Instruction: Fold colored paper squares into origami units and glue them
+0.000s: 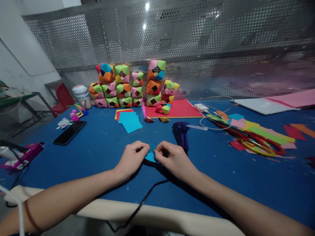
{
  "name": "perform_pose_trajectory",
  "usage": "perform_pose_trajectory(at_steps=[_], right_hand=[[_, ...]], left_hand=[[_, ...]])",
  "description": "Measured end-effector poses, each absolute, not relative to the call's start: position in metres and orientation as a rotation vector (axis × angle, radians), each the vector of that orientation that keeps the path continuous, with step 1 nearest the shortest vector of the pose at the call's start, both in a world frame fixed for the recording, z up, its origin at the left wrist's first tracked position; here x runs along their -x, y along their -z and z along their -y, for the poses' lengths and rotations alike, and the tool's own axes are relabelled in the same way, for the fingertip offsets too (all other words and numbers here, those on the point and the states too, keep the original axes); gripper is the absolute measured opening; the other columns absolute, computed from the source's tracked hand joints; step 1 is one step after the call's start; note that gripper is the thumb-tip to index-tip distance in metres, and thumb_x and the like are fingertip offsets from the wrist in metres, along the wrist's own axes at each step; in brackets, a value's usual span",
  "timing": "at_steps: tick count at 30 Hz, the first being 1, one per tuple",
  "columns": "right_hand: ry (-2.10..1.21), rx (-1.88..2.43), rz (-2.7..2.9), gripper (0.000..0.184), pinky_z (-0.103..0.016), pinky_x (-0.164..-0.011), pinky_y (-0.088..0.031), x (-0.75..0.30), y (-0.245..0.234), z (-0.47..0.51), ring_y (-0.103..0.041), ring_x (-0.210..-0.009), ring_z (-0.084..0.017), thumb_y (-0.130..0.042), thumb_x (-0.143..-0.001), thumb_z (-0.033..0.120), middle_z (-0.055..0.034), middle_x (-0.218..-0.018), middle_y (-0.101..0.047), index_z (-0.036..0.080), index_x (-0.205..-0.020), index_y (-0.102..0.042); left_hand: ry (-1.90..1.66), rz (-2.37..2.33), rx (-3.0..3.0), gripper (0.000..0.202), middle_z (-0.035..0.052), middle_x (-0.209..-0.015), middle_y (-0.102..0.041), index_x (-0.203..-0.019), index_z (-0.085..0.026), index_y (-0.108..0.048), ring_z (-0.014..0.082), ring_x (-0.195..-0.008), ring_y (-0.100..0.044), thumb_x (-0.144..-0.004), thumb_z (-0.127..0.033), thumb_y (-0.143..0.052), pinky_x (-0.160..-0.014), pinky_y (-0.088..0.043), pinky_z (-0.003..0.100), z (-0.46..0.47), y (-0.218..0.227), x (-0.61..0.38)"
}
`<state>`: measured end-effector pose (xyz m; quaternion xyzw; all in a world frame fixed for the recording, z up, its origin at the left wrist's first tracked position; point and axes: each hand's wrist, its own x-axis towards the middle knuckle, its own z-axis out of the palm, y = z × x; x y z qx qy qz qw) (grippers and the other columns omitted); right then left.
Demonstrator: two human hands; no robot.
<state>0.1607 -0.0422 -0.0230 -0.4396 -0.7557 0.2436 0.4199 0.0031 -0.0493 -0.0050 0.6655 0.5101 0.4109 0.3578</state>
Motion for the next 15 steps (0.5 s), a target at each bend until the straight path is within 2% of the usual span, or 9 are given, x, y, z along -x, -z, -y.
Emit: perform_pose_trajectory(at_steps=[15], right_hand=[[-0.658, 1.099, 1.896, 0.013, -0.022, -0.052, -0.036, -0.1596, 0.0235, 0.0434, -0.045, -0.052, -0.010, -0.050, -0.075, 0.017, 0.0035, -0.056, -0.049, 0.018, -0.062, -0.049]], left_hand=[[-1.061, -1.280, -1.501, 0.016, 0.0013, -0.070, -0.061, -0.066, -0.013, -0.066, 0.0138, -0.070, -0.053, -0.071, -0.023, -0.054, -0.064, -0.039, 0.024, 0.0489, 0.0049, -0.0046]])
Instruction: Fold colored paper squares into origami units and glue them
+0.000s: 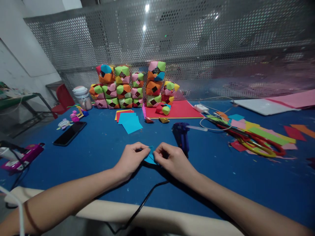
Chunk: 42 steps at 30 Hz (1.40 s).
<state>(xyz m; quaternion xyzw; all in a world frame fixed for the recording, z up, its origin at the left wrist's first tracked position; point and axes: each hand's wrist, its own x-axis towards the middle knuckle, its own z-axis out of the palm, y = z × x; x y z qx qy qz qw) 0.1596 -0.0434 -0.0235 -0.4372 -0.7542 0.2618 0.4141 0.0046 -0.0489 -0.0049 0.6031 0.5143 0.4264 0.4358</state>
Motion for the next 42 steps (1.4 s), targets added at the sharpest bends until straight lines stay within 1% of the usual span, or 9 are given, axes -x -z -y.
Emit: perform_pose_trajectory(at_steps=[11, 16, 20, 22, 28, 33, 37, 39, 42], right_hand=[[-0.576, 1.095, 1.901, 0.014, -0.021, -0.051, -0.035, -0.1601, 0.0240, 0.0429, -0.045, -0.052, -0.010, -0.051, -0.072, 0.015, 0.0035, -0.055, -0.049, 0.019, -0.059, -0.048], [-0.561, 1.074, 1.923, 0.014, -0.021, -0.050, -0.035, -0.1604, 0.0233, 0.0431, -0.045, -0.051, -0.010, -0.052, -0.073, 0.014, 0.0036, -0.055, -0.048, 0.018, -0.060, -0.049], [-0.520, 1.049, 1.932, 0.003, -0.023, -0.055, -0.040, -0.1591, 0.0203, 0.0446, -0.050, -0.058, -0.011, -0.054, -0.076, 0.018, 0.0007, -0.065, -0.053, 0.017, -0.073, -0.054], [-0.500, 1.013, 1.933, 0.005, -0.024, -0.057, -0.041, -0.1589, 0.0202, 0.0449, -0.051, -0.061, -0.012, -0.056, -0.078, 0.022, -0.0007, -0.070, -0.054, 0.018, -0.080, -0.055], [-0.540, 0.912, 1.940, 0.015, -0.026, -0.061, -0.041, -0.1612, 0.0222, 0.0456, -0.053, -0.065, -0.014, -0.048, -0.086, 0.022, -0.0019, -0.069, -0.057, 0.019, -0.073, -0.056], [-0.541, 0.931, 1.904, 0.011, -0.026, -0.060, -0.043, -0.1625, 0.0194, 0.0459, -0.055, -0.064, -0.014, -0.055, -0.083, 0.025, -0.0020, -0.069, -0.060, 0.019, -0.075, -0.059], [-0.519, 0.928, 1.906, 0.013, -0.026, -0.059, -0.042, -0.1626, 0.0173, 0.0459, -0.055, -0.063, -0.014, -0.052, -0.083, 0.023, -0.0019, -0.067, -0.060, 0.018, -0.073, -0.060], [-0.489, 0.920, 1.894, 0.016, -0.026, -0.059, -0.042, -0.1626, 0.0174, 0.0458, -0.054, -0.062, -0.013, -0.050, -0.084, 0.021, -0.0023, -0.066, -0.059, 0.018, -0.071, -0.059], [-0.454, 0.924, 1.901, 0.014, -0.026, -0.060, -0.042, -0.1619, 0.0197, 0.0452, -0.054, -0.063, -0.014, -0.050, -0.084, 0.021, -0.0026, -0.067, -0.059, 0.018, -0.072, -0.058]], left_hand=[[-1.033, -1.209, -1.326, 0.011, -0.0023, -0.062, -0.056, -0.067, -0.012, -0.063, 0.0085, -0.058, -0.046, -0.067, -0.023, -0.060, -0.056, -0.035, 0.020, 0.0488, 0.0086, -0.0056], [-0.980, -1.227, -1.325, 0.009, -0.0025, -0.062, -0.055, -0.070, -0.012, -0.062, 0.0081, -0.055, -0.044, -0.063, -0.016, -0.058, -0.055, -0.034, 0.021, 0.0497, 0.0066, -0.0063], [-0.969, -1.253, -1.375, 0.008, -0.0012, -0.062, -0.057, -0.067, -0.011, -0.062, 0.0088, -0.057, -0.046, -0.064, -0.017, -0.057, -0.057, -0.034, 0.021, 0.0497, 0.0054, -0.0067], [-0.963, -1.255, -1.432, 0.008, -0.0007, -0.063, -0.057, -0.065, -0.011, -0.062, 0.0095, -0.059, -0.046, -0.064, -0.016, -0.056, -0.058, -0.035, 0.022, 0.0497, 0.0059, -0.0067], [-0.946, -1.244, -1.495, 0.008, -0.0014, -0.060, -0.054, -0.061, -0.013, -0.061, 0.0097, -0.057, -0.045, -0.063, -0.013, -0.053, -0.055, -0.033, 0.022, 0.0509, 0.0055, -0.0072], [-0.971, -1.231, -1.472, 0.007, -0.0008, -0.061, -0.056, -0.060, -0.013, -0.062, 0.0103, -0.059, -0.048, -0.063, -0.013, -0.056, -0.057, -0.036, 0.023, 0.0509, 0.0009, -0.0070], [-0.991, -1.284, -1.422, 0.008, -0.0015, -0.062, -0.056, -0.069, -0.012, -0.064, 0.0090, -0.057, -0.047, -0.064, -0.017, -0.060, -0.055, -0.037, 0.022, 0.0494, 0.0008, -0.0065], [-1.012, -1.292, -1.371, 0.010, -0.0015, -0.063, -0.056, -0.072, -0.012, -0.062, 0.0087, -0.057, -0.049, -0.065, -0.019, -0.061, -0.055, -0.040, 0.022, 0.0488, 0.0019, -0.0067], [-1.009, -1.251, -1.285, 0.009, -0.0023, -0.059, -0.054, -0.068, -0.013, -0.056, 0.0089, -0.052, -0.052, -0.067, -0.021, -0.060, -0.051, -0.044, 0.022, 0.0481, 0.0043, -0.0073]])
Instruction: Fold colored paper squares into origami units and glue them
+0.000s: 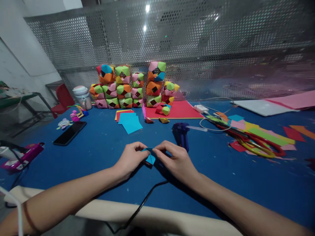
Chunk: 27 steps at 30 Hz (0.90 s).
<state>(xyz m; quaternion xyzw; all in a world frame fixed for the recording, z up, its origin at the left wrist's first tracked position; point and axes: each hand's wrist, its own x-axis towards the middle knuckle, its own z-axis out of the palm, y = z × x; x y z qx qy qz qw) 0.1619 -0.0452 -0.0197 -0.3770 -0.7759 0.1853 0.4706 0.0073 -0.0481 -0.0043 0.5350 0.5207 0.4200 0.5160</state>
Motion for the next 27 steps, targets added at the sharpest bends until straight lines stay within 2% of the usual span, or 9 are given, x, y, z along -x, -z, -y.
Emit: perform_pose_trajectory(at_steps=[7, 12, 16, 19, 23, 27], right_hand=[[-0.475, 0.961, 1.964, 0.008, -0.025, -0.059, -0.042, -0.160, 0.026, 0.043, -0.053, -0.062, -0.013, -0.053, -0.082, 0.023, -0.0011, -0.068, -0.056, 0.018, -0.076, -0.056], [-0.504, 1.032, 1.943, 0.007, -0.026, -0.063, -0.044, -0.163, 0.025, 0.040, -0.054, -0.068, -0.014, -0.050, -0.084, 0.024, -0.0015, -0.075, -0.056, 0.019, -0.084, -0.054], [-0.492, 1.062, 1.908, 0.008, -0.027, -0.064, -0.044, -0.165, 0.025, 0.036, -0.055, -0.069, -0.014, -0.048, -0.085, 0.024, -0.0024, -0.079, -0.054, 0.017, -0.088, -0.052], [-0.484, 1.062, 1.895, 0.008, -0.027, -0.064, -0.044, -0.167, 0.024, 0.035, -0.055, -0.068, -0.014, -0.047, -0.084, 0.023, -0.0027, -0.081, -0.054, 0.017, -0.090, -0.051], [-0.469, 1.045, 1.906, 0.006, -0.027, -0.064, -0.044, -0.169, 0.025, 0.033, -0.054, -0.066, -0.013, -0.046, -0.084, 0.019, -0.0021, -0.080, -0.054, 0.018, -0.088, -0.050], [-0.420, 1.005, 2.002, 0.008, -0.028, -0.066, -0.044, -0.170, 0.029, 0.032, -0.054, -0.072, -0.015, -0.044, -0.085, 0.016, -0.0031, -0.081, -0.055, 0.019, -0.086, -0.052]], left_hand=[[-0.984, -1.282, -1.370, 0.005, -0.0052, -0.055, -0.050, -0.068, -0.015, -0.050, 0.0077, -0.043, -0.049, -0.064, -0.014, -0.052, -0.044, -0.041, 0.020, 0.041, 0.013, -0.002], [-0.993, -1.358, -1.677, 0.004, -0.0030, -0.060, -0.054, -0.068, -0.014, -0.056, 0.0088, -0.054, -0.050, -0.065, -0.014, -0.053, -0.051, -0.039, 0.019, 0.030, 0.012, 0.006], [-0.919, -1.275, -1.554, 0.012, -0.0011, -0.062, -0.057, -0.079, -0.013, -0.058, 0.0091, -0.051, -0.051, -0.069, -0.020, -0.056, -0.052, -0.043, 0.022, 0.026, 0.007, 0.006], [-0.943, -1.224, -1.453, 0.020, 0.0041, -0.076, -0.062, -0.088, -0.012, -0.058, 0.0092, -0.054, -0.056, -0.071, -0.023, -0.059, -0.056, -0.047, 0.024, 0.026, 0.000, 0.007], [-0.899, -1.326, -1.579, 0.032, 0.0098, -0.092, -0.061, -0.101, -0.012, -0.056, 0.0121, -0.060, -0.060, -0.077, -0.033, -0.054, -0.046, -0.045, 0.021, 0.019, -0.009, 0.019], [-0.784, -1.550, -2.058, 0.033, 0.0075, -0.074, -0.064, -0.098, -0.012, -0.059, 0.0146, -0.061, -0.060, -0.083, -0.036, -0.043, -0.051, -0.047, 0.024, -0.001, -0.013, 0.040]])
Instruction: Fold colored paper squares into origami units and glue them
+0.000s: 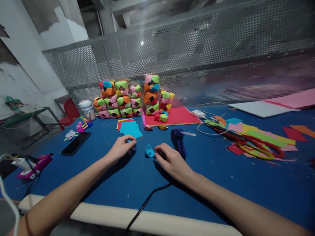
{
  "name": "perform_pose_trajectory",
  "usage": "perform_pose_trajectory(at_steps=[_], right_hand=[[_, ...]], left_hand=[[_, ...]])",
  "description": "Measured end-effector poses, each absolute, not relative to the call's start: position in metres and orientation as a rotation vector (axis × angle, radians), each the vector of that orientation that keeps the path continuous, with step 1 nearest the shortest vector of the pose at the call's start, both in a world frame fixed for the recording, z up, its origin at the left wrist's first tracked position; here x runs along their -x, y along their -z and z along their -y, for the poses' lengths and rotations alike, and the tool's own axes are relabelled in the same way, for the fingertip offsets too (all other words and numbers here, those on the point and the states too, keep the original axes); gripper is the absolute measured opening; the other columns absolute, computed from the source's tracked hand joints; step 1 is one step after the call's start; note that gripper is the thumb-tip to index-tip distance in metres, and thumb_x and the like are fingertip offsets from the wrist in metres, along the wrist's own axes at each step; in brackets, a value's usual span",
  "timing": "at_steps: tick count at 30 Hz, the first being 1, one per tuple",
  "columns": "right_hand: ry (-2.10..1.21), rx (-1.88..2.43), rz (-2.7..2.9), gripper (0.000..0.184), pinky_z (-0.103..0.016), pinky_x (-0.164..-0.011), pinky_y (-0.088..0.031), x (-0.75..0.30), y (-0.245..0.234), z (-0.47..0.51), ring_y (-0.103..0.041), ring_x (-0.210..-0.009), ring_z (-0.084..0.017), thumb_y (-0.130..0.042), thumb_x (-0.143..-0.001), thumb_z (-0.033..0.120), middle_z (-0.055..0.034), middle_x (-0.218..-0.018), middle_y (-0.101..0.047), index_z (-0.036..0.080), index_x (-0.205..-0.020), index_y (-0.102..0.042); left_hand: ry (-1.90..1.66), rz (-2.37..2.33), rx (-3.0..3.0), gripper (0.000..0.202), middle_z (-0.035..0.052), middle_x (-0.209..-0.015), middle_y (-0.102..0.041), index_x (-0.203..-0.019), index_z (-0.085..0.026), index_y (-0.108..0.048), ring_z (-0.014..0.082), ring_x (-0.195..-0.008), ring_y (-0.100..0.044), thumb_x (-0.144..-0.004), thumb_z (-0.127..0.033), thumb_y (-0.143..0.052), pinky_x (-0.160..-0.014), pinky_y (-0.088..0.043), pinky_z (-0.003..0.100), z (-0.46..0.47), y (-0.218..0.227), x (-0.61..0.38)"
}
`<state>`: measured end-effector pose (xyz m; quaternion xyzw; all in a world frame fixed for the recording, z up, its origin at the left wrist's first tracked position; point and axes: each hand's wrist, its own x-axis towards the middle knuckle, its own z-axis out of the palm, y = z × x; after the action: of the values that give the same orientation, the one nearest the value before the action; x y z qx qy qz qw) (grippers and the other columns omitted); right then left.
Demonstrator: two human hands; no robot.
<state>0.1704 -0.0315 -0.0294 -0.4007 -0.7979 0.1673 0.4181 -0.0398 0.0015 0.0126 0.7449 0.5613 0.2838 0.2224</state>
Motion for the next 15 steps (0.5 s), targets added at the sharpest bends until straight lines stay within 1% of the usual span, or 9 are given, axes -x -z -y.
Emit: perform_pose_trajectory(at_steps=[1, 3, 5, 6, 8, 10, 11, 13, 15], right_hand=[[-0.400, 0.987, 2.039, 0.009, -0.028, -0.068, -0.044, -0.170, 0.031, 0.031, -0.054, -0.074, -0.016, -0.044, -0.085, 0.016, -0.0037, -0.082, -0.055, 0.019, -0.087, -0.052], [-0.346, 0.946, 2.112, 0.014, -0.030, -0.071, -0.044, -0.170, 0.032, 0.032, -0.054, -0.079, -0.017, -0.043, -0.085, 0.015, -0.0053, -0.086, -0.056, 0.019, -0.092, -0.054], [-0.274, 0.901, 2.187, 0.017, -0.033, -0.075, -0.044, -0.169, 0.032, 0.034, -0.053, -0.085, -0.018, -0.045, -0.084, 0.015, -0.0073, -0.090, -0.056, 0.019, -0.096, -0.056], [-0.238, 0.882, 2.229, 0.017, -0.033, -0.076, -0.044, -0.169, 0.032, 0.035, -0.052, -0.087, -0.019, -0.046, -0.084, 0.016, -0.0081, -0.093, -0.056, 0.019, -0.095, -0.058], [-0.183, 0.866, 2.333, 0.015, -0.035, -0.077, -0.043, -0.168, 0.031, 0.037, -0.052, -0.088, -0.020, -0.048, -0.084, 0.019, -0.0082, -0.097, -0.058, 0.019, -0.091, -0.061], [-0.145, 0.886, 2.426, 0.016, -0.036, -0.076, -0.043, -0.167, 0.030, 0.037, -0.054, -0.087, -0.020, -0.048, -0.085, 0.024, -0.0079, -0.097, -0.060, 0.020, -0.091, -0.062], [-0.123, 0.906, 2.453, 0.019, -0.037, -0.076, -0.043, -0.166, 0.031, 0.036, -0.055, -0.088, -0.021, -0.048, -0.086, 0.027, -0.0084, -0.099, -0.061, 0.020, -0.095, -0.062], [-0.063, 0.950, 2.457, 0.028, -0.041, -0.083, -0.042, -0.165, 0.033, 0.032, -0.054, -0.100, -0.025, -0.047, -0.086, 0.032, -0.0122, -0.111, -0.060, 0.017, -0.106, -0.060], [-0.006, 0.989, 2.434, 0.037, -0.045, -0.091, -0.038, -0.165, 0.036, 0.029, -0.047, -0.114, -0.028, -0.045, -0.087, 0.035, -0.0166, -0.125, -0.053, 0.014, -0.116, -0.055]], left_hand=[[-0.770, -1.576, -2.107, 0.030, 0.0075, -0.076, -0.064, -0.095, -0.013, -0.060, 0.0156, -0.065, -0.060, -0.081, -0.034, -0.046, -0.057, -0.048, 0.026, -0.008, -0.012, 0.045], [-0.754, -1.631, -2.226, 0.024, 0.0092, -0.094, -0.063, -0.093, -0.015, -0.063, 0.0190, -0.084, -0.059, -0.077, -0.031, -0.052, -0.076, -0.047, 0.031, -0.022, -0.009, 0.053], [-0.719, -1.673, -2.336, 0.028, 0.0098, -0.111, -0.058, -0.101, -0.016, -0.061, 0.0216, -0.104, -0.052, -0.077, -0.029, -0.053, -0.092, -0.039, 0.034, -0.035, -0.003, 0.058], [-0.689, -1.696, -2.377, 0.030, 0.0101, -0.116, -0.056, -0.104, -0.016, -0.060, 0.0225, -0.108, -0.049, -0.077, -0.029, -0.054, -0.095, -0.036, 0.035, -0.041, 0.000, 0.060], [-0.608, -1.739, -2.436, 0.033, 0.0097, -0.116, -0.056, -0.106, -0.017, -0.059, 0.0229, -0.108, -0.049, -0.077, -0.031, -0.055, -0.095, -0.037, 0.035, -0.049, 0.007, 0.063], [-0.530, -1.779, -2.477, 0.031, 0.0099, -0.110, -0.058, -0.103, -0.017, -0.060, 0.0237, -0.105, -0.051, -0.078, -0.033, -0.054, -0.092, -0.039, 0.035, -0.054, 0.012, 0.066], [-0.498, -1.793, -2.495, 0.029, 0.0101, -0.108, -0.060, -0.101, -0.017, -0.061, 0.0242, -0.103, -0.052, -0.078, -0.035, -0.053, -0.090, -0.039, 0.036, -0.056, 0.014, 0.067], [-0.450, -1.807, -2.528, 0.027, 0.0106, -0.103, -0.061, -0.095, -0.017, -0.062, 0.0246, -0.101, -0.053, -0.080, -0.036, -0.051, -0.088, -0.040, 0.036, -0.058, 0.015, 0.069], [-0.427, -1.804, -2.550, 0.024, 0.0106, -0.098, -0.063, -0.089, -0.017, -0.063, 0.0238, -0.098, -0.055, -0.081, -0.035, -0.050, -0.086, -0.040, 0.034, -0.059, 0.016, 0.069]])
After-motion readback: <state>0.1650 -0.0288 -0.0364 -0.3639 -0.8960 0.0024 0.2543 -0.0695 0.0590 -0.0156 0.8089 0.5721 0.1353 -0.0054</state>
